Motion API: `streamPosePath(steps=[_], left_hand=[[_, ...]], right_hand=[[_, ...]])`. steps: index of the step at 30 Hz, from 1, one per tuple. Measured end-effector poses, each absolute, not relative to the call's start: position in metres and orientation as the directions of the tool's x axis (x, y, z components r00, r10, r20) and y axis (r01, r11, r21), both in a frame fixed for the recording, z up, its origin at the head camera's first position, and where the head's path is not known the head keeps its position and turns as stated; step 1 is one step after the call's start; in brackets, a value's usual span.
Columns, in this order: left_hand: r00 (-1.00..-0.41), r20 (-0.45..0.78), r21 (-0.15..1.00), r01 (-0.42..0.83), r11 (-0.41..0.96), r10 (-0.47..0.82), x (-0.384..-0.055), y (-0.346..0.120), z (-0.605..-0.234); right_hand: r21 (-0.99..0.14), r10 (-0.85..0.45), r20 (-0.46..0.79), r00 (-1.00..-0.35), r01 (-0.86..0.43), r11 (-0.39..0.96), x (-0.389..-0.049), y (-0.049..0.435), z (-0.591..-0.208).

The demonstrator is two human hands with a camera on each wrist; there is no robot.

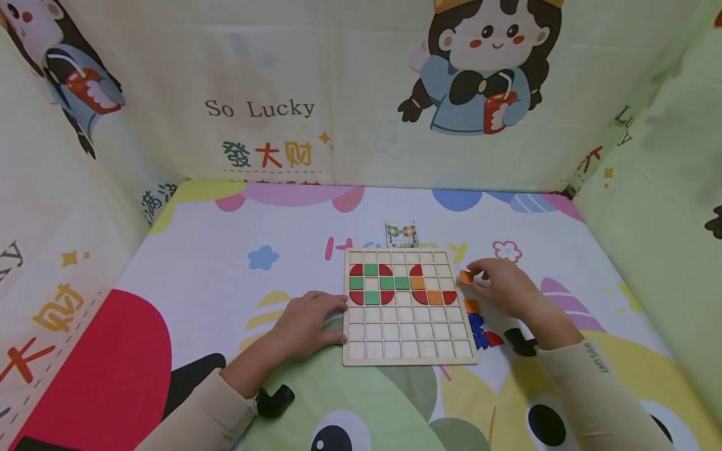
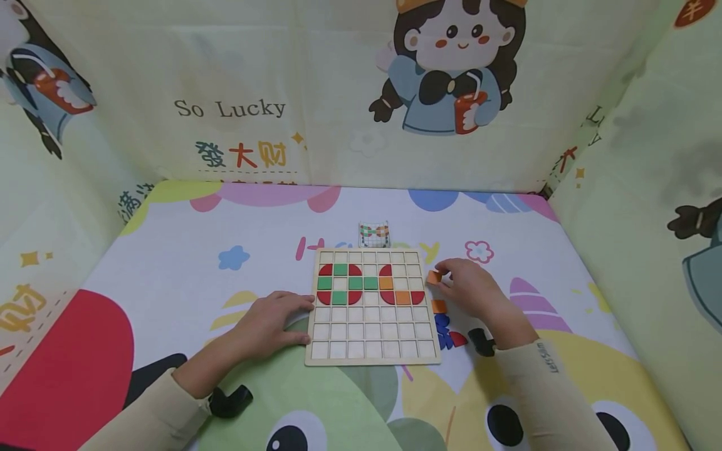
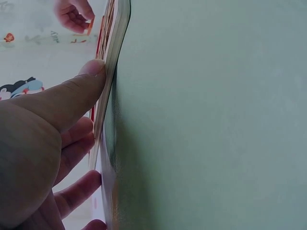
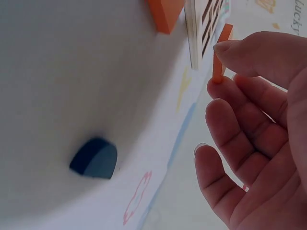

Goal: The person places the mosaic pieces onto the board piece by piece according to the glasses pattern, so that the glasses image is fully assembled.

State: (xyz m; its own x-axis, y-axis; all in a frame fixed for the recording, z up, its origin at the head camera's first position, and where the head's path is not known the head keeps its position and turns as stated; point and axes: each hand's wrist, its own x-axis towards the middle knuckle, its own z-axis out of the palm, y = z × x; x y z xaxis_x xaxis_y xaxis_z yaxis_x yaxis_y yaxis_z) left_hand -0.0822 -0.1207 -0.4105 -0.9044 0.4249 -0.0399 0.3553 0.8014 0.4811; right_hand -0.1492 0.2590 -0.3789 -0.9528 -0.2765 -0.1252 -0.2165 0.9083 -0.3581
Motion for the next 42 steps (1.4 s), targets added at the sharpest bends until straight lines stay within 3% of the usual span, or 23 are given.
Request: streamPosePath(steps=[19, 42], left_hand=[[-0.909, -0.056, 0.477, 0.340, 0.811, 0.413, -0.081, -0.120, -0.409], [-0.909, -0.066, 0.481, 0.332, 0.811, 0.411, -0.080, -0.119, -0.412]], right_hand=[[-0.323, -0.302, -0.183, -0.936, -0.233, 0.917, -0.153, 0.240, -0.382], [-0.252, -0.385, -0.138, -0.912, -0.344, 0.905, -0.150, 0.233, -0.386]])
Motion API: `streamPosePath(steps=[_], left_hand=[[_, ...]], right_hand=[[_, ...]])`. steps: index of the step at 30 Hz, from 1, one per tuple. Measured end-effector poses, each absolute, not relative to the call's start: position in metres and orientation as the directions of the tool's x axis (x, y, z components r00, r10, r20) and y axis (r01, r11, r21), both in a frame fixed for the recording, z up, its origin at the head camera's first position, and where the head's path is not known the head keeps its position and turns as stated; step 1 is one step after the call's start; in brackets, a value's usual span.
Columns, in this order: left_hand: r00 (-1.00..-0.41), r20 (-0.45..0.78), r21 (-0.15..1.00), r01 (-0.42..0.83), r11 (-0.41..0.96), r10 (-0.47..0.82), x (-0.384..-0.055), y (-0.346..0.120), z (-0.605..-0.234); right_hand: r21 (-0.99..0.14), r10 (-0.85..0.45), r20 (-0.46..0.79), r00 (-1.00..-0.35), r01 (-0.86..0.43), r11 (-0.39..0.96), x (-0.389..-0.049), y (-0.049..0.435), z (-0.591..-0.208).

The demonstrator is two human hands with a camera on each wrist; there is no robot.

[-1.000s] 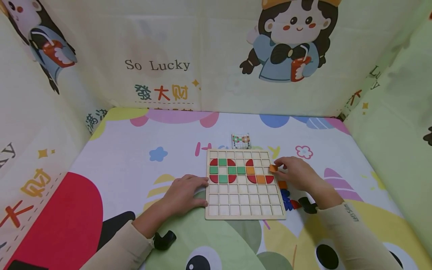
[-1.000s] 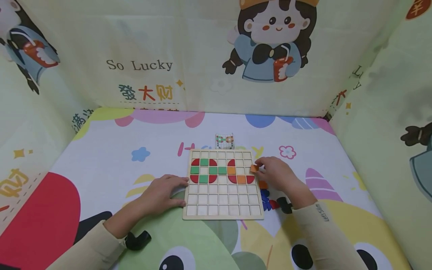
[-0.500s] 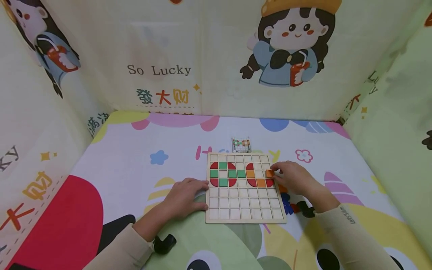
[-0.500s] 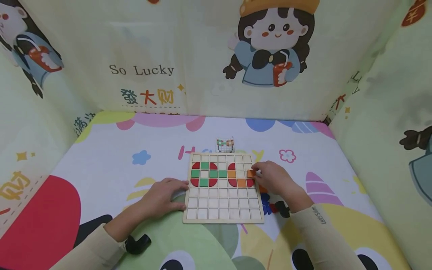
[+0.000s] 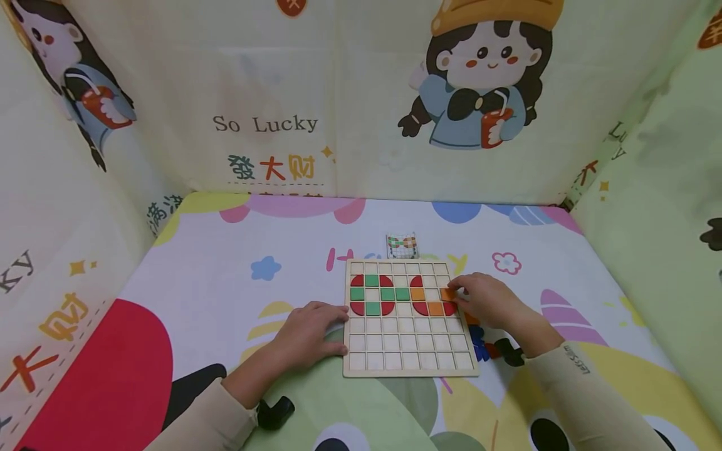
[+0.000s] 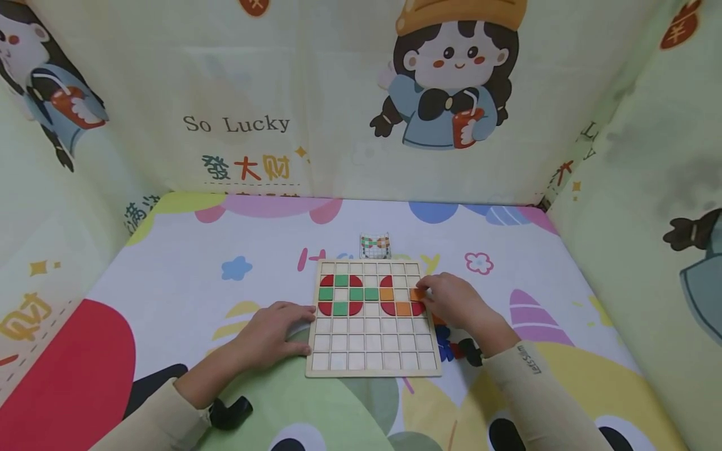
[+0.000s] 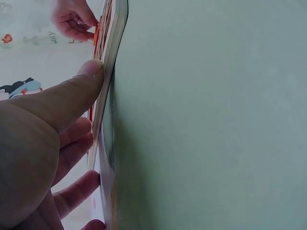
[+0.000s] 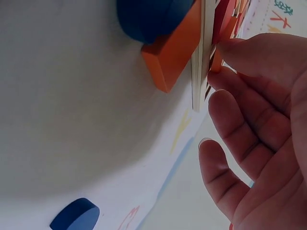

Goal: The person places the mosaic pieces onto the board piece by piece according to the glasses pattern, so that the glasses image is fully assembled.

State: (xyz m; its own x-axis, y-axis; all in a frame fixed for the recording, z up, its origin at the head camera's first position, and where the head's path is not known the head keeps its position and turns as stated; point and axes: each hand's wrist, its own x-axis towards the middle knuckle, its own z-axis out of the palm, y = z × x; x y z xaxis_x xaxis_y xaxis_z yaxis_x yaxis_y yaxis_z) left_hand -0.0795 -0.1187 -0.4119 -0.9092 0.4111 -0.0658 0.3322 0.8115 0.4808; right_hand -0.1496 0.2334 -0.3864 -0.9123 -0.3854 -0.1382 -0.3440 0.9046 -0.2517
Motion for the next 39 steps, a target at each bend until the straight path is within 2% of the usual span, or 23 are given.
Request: streamPosePath(steps=[21, 39], left_hand=[[-0.903, -0.046, 0.493, 0.352, 0.796, 0.428, -0.0799, -0.1209, -0.4137], [-0.904, -0.036, 0.484, 0.357, 0.799, 0.426, -0.0786, -0.1208, -0.4150]], right_hand=[[-0.211, -0.428, -0.116, -0.896, -0.399, 0.892, -0.1494, 0.2298, -0.3874], [-0.244, -0.394, -0.124, -0.911, -0.357, 0.902, -0.1495, 0.2345, -0.3839]])
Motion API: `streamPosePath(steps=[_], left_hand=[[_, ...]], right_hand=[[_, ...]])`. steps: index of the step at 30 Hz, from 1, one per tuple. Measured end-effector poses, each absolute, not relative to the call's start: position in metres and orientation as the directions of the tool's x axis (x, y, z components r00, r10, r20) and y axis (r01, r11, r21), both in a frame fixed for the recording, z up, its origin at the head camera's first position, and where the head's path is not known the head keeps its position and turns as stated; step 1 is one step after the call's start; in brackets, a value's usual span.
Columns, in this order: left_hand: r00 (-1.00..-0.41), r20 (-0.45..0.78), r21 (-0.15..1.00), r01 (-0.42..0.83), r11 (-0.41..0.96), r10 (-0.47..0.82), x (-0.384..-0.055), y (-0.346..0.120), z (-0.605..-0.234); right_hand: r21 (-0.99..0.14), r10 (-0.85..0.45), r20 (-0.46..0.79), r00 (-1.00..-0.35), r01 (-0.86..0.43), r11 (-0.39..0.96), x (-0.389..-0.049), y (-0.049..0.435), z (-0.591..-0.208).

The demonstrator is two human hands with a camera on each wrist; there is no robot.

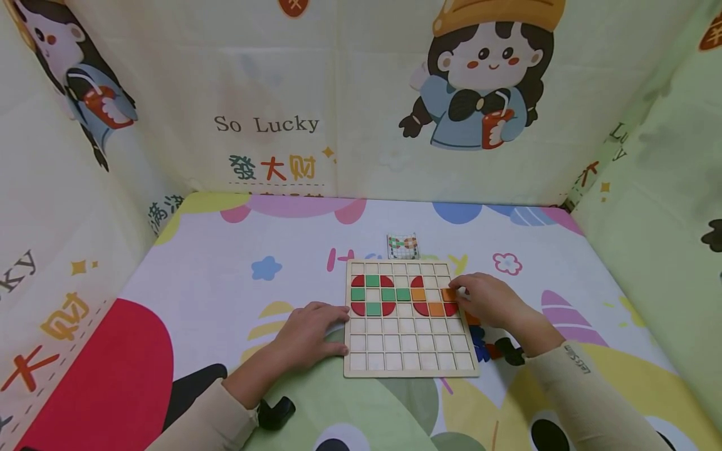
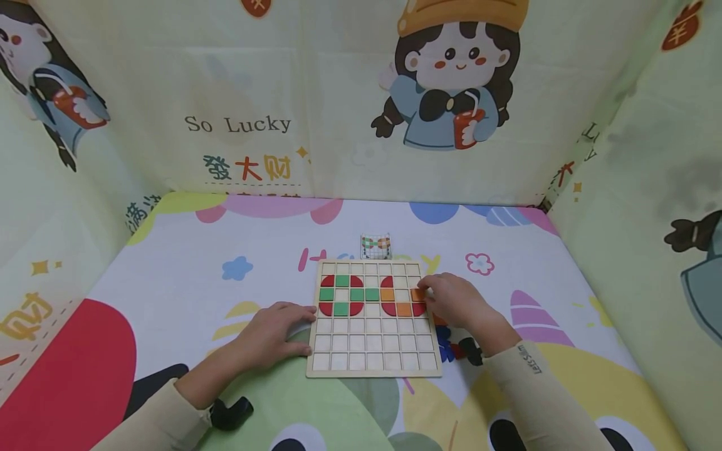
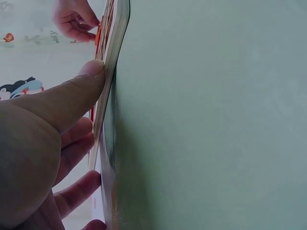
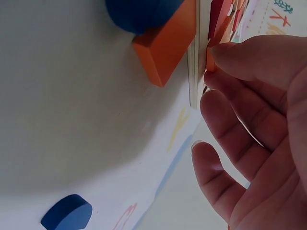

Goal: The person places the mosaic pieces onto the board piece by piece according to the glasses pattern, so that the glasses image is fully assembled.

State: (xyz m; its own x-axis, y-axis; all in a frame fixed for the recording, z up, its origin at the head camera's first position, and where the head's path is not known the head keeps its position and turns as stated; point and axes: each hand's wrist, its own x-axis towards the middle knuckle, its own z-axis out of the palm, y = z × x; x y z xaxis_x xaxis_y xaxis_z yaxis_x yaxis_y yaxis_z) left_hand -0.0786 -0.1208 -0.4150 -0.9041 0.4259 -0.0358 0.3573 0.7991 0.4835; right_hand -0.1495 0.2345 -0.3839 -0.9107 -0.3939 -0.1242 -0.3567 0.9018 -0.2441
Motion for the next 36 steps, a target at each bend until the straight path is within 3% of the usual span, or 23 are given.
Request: streamPosePath(steps=[36], left_hand=[[-0.906, -0.051, 0.484, 0.346, 0.804, 0.421, -0.0780, -0.1199, -0.4133]], right_hand=[[-0.296, -0.395, -0.104, -0.913, -0.351, 0.888, -0.1450, 0.2331, -0.3844]])
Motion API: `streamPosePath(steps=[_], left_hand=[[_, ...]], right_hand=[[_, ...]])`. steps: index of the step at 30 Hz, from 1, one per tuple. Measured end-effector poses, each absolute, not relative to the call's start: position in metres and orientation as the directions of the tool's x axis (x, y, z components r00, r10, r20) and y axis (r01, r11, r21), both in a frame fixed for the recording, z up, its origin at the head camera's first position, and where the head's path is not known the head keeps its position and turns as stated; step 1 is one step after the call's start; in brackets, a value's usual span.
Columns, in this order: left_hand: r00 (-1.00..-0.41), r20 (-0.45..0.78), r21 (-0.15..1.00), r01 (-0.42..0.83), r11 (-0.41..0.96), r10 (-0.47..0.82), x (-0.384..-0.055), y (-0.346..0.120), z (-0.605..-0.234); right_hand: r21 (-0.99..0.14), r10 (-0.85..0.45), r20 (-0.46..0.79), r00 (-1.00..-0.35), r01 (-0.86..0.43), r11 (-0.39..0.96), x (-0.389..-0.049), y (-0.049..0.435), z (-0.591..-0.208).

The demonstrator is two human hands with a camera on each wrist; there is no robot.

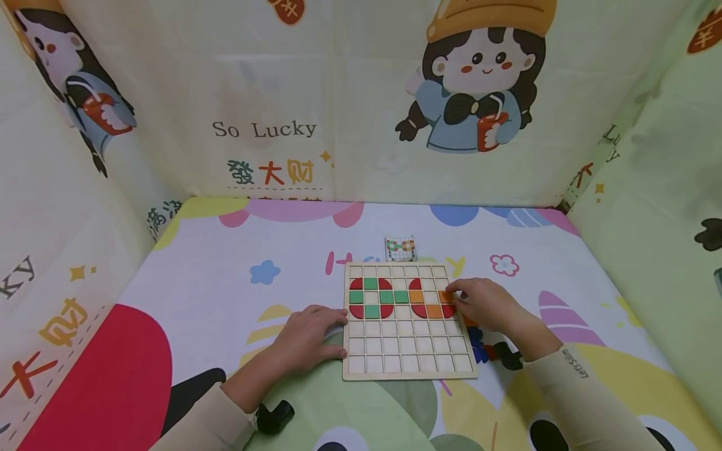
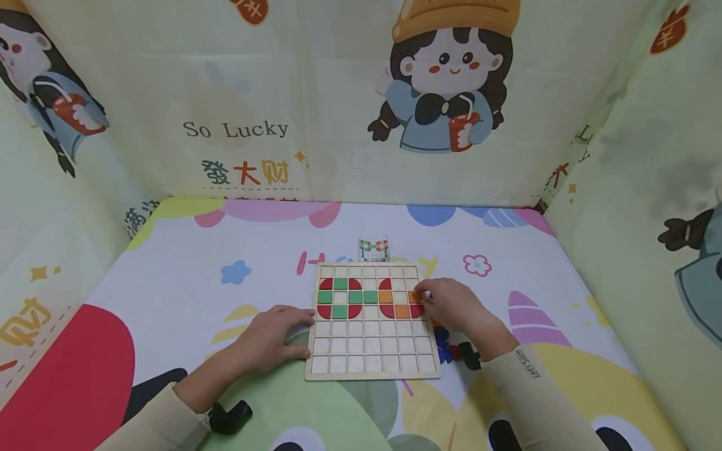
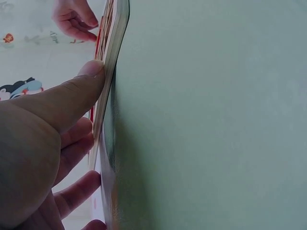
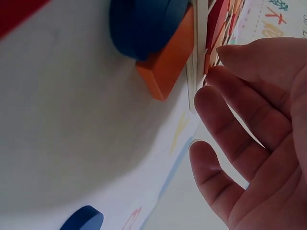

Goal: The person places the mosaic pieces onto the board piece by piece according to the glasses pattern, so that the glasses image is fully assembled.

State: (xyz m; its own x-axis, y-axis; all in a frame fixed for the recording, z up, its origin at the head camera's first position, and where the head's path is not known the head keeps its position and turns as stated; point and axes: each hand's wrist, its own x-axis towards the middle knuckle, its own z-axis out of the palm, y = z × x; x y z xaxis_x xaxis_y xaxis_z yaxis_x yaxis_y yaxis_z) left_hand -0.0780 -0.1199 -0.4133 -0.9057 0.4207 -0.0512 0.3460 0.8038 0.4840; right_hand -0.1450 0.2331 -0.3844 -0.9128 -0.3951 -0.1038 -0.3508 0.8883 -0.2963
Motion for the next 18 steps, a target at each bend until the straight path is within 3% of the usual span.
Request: streamPosePath(steps=[10, 18], left_hand=[[-0.903, -0.042, 0.483, 0.355, 0.800, 0.427, -0.078, -0.121, -0.413], [-0.900, -0.039, 0.490, 0.361, 0.793, 0.434, -0.078, -0.121, -0.413]], right_hand=[[-0.346, -0.311, -0.142, -0.940, -0.247, 0.905, -0.143, 0.241, -0.379], [-0.367, -0.309, -0.140, -0.941, -0.241, 0.898, -0.132, 0.262, -0.374]])
